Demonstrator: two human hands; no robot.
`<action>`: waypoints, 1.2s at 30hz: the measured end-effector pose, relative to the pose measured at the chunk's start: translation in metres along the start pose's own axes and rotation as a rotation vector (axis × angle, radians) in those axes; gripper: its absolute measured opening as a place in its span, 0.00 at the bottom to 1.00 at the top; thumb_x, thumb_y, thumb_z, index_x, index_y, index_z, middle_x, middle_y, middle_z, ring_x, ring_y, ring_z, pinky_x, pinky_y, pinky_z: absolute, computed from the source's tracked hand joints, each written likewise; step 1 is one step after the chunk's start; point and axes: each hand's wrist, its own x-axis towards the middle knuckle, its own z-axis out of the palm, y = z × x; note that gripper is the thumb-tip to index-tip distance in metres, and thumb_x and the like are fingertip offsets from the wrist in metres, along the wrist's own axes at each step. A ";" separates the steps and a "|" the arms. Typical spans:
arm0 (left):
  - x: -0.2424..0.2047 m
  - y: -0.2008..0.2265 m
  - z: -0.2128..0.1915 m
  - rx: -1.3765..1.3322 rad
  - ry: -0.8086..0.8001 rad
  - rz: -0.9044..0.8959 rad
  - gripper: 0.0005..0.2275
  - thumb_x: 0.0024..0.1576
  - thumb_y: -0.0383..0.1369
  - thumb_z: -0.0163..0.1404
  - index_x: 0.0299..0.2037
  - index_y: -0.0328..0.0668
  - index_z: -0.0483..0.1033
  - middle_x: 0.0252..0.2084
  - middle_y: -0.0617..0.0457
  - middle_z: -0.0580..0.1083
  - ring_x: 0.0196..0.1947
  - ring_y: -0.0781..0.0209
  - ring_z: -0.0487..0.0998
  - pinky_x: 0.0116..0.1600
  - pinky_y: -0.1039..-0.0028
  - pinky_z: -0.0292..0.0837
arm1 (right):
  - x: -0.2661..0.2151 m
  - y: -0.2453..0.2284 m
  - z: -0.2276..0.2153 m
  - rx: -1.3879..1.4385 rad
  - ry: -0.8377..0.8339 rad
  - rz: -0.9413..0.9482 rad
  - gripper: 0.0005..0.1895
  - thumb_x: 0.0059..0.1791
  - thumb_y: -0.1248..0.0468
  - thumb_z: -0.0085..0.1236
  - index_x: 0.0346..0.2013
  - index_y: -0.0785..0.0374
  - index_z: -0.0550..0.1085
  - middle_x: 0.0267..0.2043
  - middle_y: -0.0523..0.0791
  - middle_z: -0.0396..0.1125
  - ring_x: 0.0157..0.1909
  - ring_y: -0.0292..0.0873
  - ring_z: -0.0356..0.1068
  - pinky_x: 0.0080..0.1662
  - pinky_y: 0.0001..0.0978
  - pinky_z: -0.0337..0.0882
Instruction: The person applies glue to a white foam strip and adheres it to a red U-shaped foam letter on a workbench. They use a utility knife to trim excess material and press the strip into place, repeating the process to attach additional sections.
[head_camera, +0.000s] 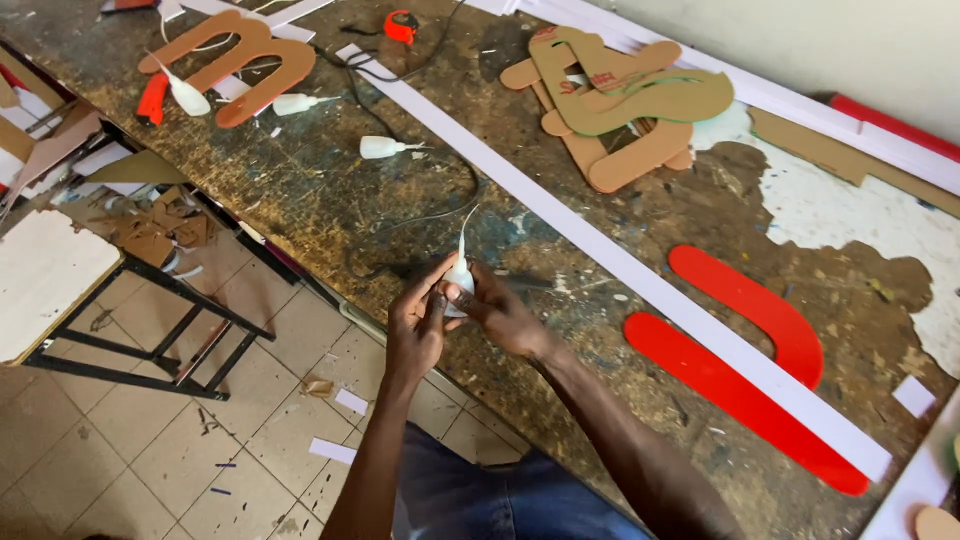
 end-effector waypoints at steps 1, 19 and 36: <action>0.005 0.001 -0.019 -0.002 0.011 -0.008 0.23 0.74 0.23 0.40 0.79 0.42 0.72 0.52 0.42 0.81 0.48 0.60 0.78 0.53 0.61 0.90 | 0.019 0.002 0.010 0.002 -0.008 0.011 0.27 0.65 0.55 0.54 0.71 0.74 0.69 0.55 0.61 0.76 0.53 0.52 0.79 0.52 0.52 0.86; 0.302 -0.111 -0.439 0.291 0.533 0.203 0.12 0.75 0.22 0.44 0.60 0.45 0.79 0.59 0.46 0.76 0.57 0.36 0.81 0.59 0.44 0.78 | 0.497 0.143 0.168 -0.600 -0.044 0.023 0.47 0.66 0.39 0.43 0.81 0.79 0.51 0.51 0.74 0.74 0.47 0.75 0.80 0.39 0.67 0.70; 0.494 -0.205 -0.625 0.878 0.789 0.068 0.35 0.75 0.29 0.57 0.86 0.38 0.46 0.63 0.35 0.77 0.69 0.30 0.73 0.67 0.40 0.70 | 0.581 0.229 0.176 -1.101 0.132 -0.372 0.20 0.56 0.67 0.55 0.63 0.62 0.71 0.54 0.52 0.75 0.64 0.60 0.69 0.53 0.51 0.69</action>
